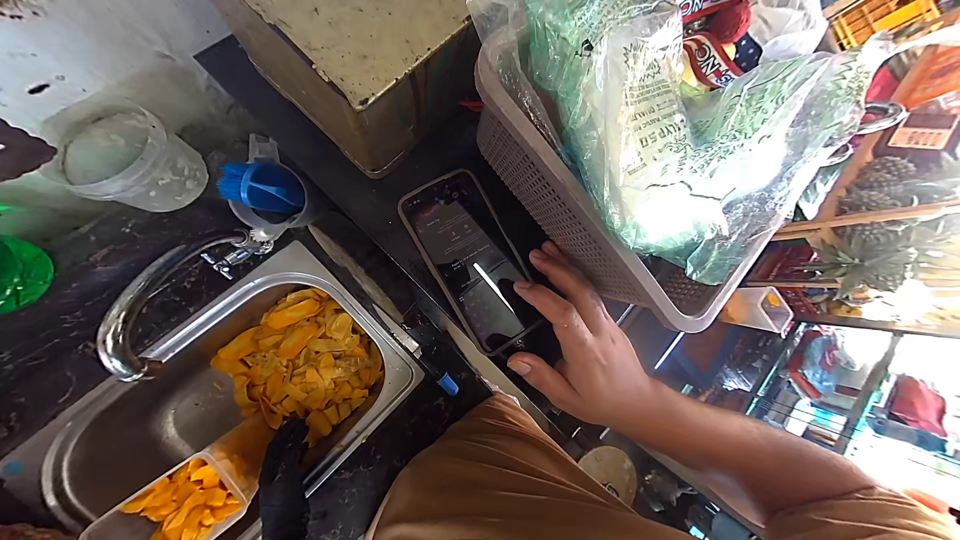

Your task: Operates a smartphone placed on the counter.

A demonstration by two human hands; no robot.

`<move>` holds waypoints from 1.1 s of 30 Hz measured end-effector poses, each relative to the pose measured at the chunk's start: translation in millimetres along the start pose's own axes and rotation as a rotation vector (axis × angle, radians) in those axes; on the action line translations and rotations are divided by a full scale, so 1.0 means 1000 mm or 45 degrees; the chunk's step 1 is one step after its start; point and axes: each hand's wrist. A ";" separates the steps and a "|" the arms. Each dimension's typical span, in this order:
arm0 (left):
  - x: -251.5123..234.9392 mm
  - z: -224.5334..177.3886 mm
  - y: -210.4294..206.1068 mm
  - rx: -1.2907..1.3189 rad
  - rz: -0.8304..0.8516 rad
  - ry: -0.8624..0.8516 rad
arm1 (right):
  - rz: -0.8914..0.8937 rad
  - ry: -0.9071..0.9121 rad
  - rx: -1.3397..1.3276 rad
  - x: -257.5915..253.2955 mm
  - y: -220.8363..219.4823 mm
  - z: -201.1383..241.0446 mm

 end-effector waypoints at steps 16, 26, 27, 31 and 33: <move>0.000 -0.001 0.000 0.013 0.002 0.025 | 0.063 -0.009 0.057 -0.001 0.000 0.001; -0.002 0.002 0.001 0.066 0.015 -0.008 | -0.029 0.079 -0.087 0.003 0.001 -0.004; -0.002 0.003 0.001 0.062 0.015 -0.008 | -0.029 0.086 -0.088 0.004 0.001 -0.005; -0.001 0.001 0.001 0.042 0.015 -0.001 | -0.011 0.080 -0.088 0.004 0.002 -0.004; -0.001 0.000 0.000 0.039 0.009 0.004 | -0.023 0.095 -0.112 0.002 0.003 -0.004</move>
Point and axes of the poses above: each hand's wrist, its own x-axis away from the middle knuckle, its own y-axis out of the back of the hand, z = x × y, and after that the axes turned 7 degrees about y, right-handed
